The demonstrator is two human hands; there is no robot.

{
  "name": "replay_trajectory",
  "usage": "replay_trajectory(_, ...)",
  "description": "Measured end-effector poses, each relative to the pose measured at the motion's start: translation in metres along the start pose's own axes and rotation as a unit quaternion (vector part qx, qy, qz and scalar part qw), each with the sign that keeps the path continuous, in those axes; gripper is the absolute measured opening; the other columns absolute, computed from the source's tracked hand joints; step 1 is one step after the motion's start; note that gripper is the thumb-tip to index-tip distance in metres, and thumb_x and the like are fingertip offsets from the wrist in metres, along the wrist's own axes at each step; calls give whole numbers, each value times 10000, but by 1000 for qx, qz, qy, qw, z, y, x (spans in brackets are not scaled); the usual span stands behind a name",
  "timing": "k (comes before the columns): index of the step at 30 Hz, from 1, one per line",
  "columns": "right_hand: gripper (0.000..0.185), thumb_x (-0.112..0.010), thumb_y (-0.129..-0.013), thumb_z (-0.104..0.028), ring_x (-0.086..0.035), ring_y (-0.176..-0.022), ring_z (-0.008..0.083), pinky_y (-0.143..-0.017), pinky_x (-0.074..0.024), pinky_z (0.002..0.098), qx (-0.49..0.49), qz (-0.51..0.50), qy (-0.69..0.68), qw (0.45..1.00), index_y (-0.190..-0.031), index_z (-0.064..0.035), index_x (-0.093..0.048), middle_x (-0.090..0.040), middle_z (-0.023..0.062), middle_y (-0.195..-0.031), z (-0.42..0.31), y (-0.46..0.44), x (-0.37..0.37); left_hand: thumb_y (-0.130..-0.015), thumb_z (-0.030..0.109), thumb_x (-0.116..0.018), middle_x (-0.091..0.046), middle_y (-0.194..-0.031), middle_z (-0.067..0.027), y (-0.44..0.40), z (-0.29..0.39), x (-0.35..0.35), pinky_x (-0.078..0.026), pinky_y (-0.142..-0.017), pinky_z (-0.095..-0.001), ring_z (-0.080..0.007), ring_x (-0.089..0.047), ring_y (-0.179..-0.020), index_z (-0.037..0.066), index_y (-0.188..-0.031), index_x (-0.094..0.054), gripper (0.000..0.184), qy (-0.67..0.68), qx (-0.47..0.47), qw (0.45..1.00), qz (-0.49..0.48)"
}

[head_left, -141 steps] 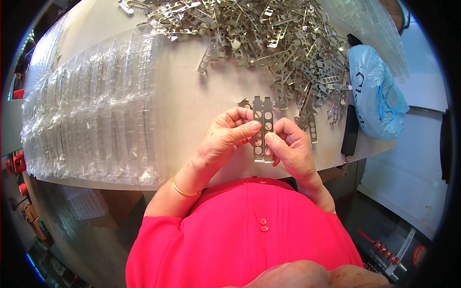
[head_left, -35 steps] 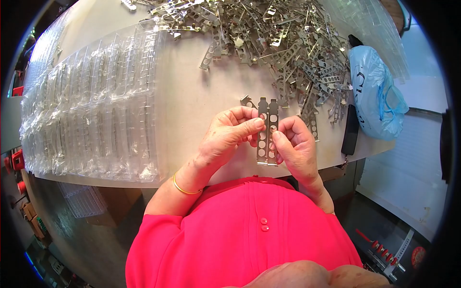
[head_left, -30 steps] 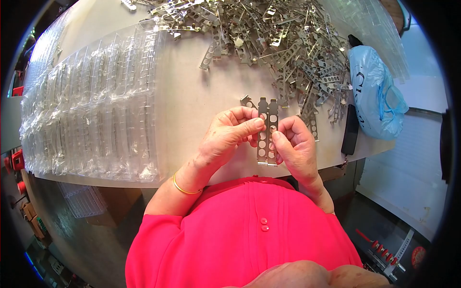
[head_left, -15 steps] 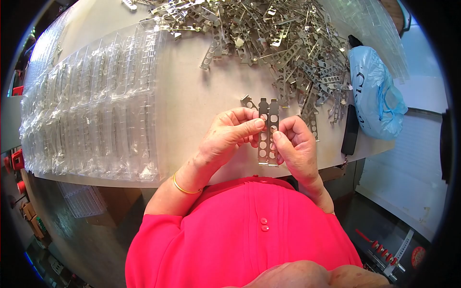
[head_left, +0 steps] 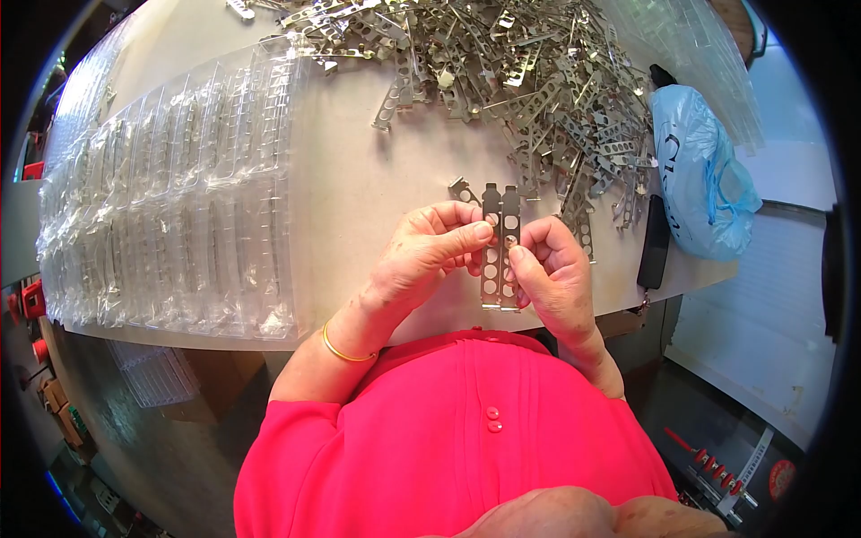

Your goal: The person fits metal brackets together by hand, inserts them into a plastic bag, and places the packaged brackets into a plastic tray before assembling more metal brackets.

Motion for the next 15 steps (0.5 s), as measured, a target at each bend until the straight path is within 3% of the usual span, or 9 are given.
replay_trajectory(15, 89, -588, -963, -34, -519, -573, 15, -479, -433, 188, 0, -5, 4, 1000, -964, -50, -501, -607, 12, -755, -2, 0, -1, -952, 131, -677, -712, -975, -36, 0, 1, 0, -530, -710, -265, -98, -648, -810, 40, -1075, -674, 153, 1, -3, 1000, -3)
Point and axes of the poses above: each hand's wrist, its own y-axis away from the middle knuckle, its own x-axis out of the back of the hand, z = x × y, the point moved 9 cm from there along -y, towards the middle knuckle
